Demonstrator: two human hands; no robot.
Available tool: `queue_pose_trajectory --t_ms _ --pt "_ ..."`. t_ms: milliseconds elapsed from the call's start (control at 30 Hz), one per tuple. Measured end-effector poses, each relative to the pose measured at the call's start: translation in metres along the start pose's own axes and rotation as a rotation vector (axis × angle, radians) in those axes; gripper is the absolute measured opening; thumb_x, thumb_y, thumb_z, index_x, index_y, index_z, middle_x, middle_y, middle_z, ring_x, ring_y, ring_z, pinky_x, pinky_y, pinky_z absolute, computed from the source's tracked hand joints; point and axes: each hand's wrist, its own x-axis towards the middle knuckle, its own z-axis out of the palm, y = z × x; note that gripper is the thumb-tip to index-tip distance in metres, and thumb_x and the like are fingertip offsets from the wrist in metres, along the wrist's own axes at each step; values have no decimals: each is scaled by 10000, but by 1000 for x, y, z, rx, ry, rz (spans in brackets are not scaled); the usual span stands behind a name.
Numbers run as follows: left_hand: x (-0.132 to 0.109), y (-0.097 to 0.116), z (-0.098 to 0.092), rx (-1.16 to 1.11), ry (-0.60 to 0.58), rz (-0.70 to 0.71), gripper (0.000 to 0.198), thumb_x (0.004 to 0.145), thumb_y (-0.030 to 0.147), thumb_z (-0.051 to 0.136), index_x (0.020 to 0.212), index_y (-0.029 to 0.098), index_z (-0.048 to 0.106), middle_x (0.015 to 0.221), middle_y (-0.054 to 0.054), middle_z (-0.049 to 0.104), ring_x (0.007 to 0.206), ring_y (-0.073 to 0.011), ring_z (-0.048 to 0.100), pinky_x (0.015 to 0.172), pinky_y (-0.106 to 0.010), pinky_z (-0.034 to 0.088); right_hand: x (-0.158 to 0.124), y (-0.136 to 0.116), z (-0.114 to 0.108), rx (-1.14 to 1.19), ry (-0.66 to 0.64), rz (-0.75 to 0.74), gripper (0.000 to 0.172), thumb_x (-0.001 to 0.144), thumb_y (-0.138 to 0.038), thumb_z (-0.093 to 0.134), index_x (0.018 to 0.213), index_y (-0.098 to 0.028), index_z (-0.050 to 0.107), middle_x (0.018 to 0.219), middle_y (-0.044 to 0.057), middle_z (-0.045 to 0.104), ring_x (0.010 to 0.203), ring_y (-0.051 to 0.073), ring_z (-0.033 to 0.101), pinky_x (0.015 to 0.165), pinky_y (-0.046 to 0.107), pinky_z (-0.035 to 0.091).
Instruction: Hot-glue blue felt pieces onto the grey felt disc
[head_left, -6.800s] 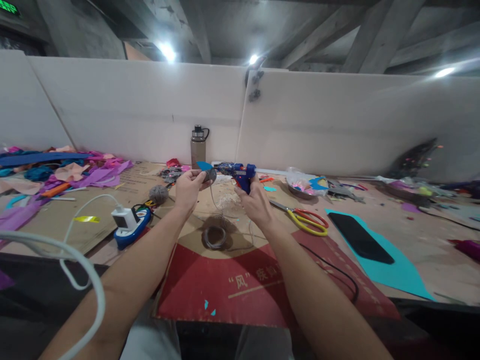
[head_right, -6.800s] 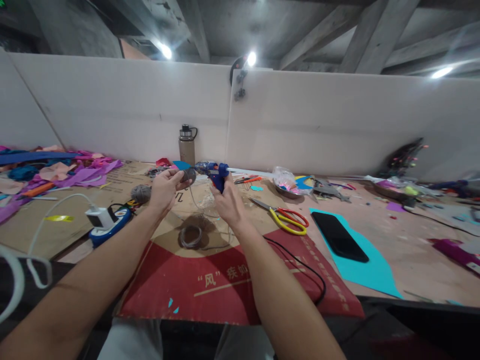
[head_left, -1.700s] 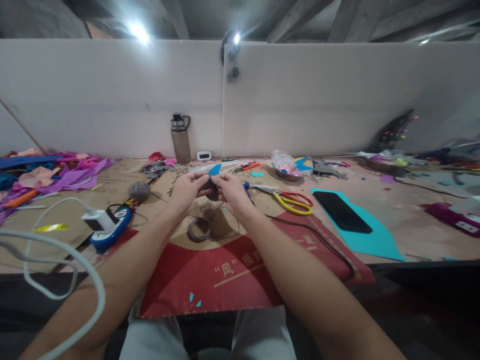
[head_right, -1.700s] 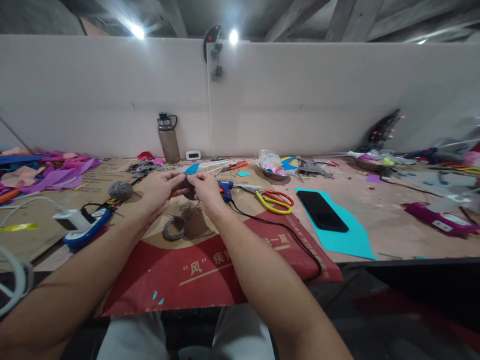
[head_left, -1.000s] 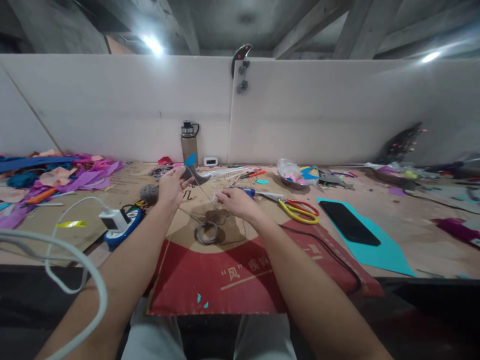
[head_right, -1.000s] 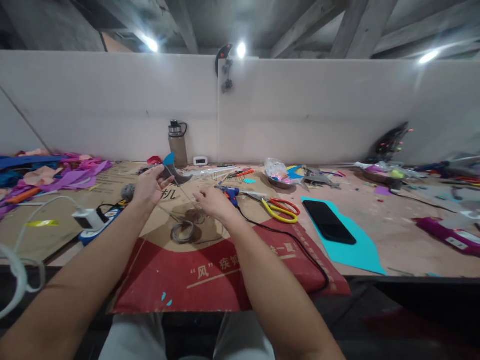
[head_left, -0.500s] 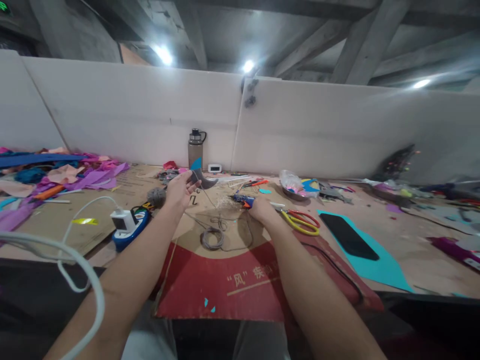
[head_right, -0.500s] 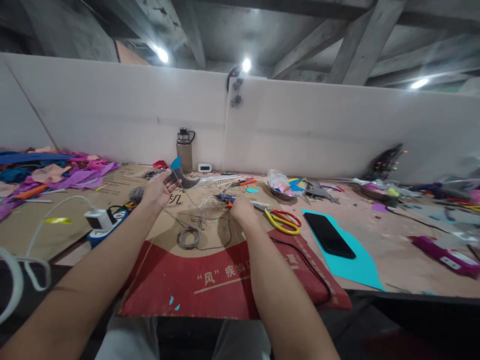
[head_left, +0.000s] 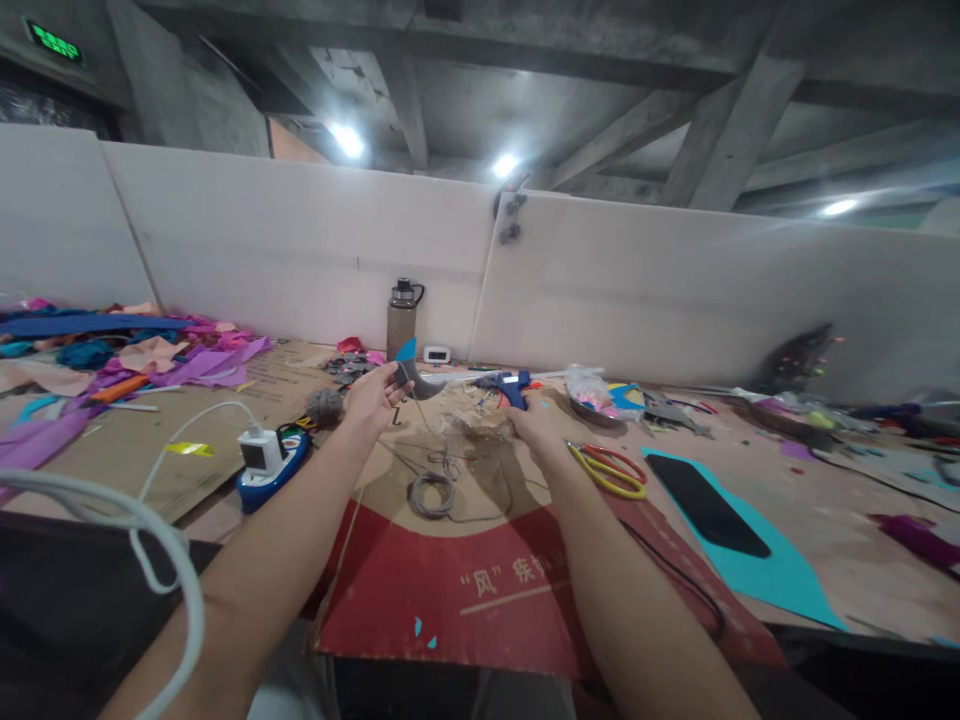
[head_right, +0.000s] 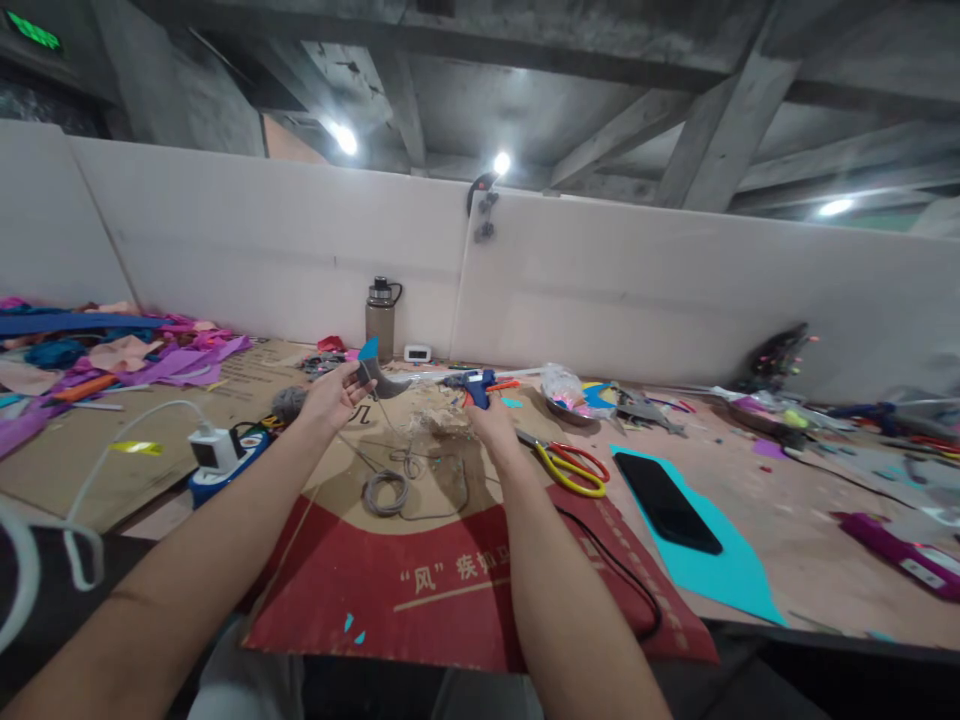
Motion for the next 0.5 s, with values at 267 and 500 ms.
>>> queue_pose_trajectory --t_ms 267,500 --pt "0 -9 -2 78 -77 47 23 705 83 605 705 100 590 671 -59 654 576 -120 626 573 -261 558 -29 -43 11 618 -160 -113 363 559 -181 526 921 -190 496 859 1 604 596 91 516 434 195 406" --pt "-1 -16 -3 107 -94 36 51 688 97 619 723 106 584 677 -59 655 597 -135 635 584 -282 557 -47 -58 17 721 -230 -119 269 644 -269 588 886 -202 492 696 -37 568 498 70 447 370 180 347"
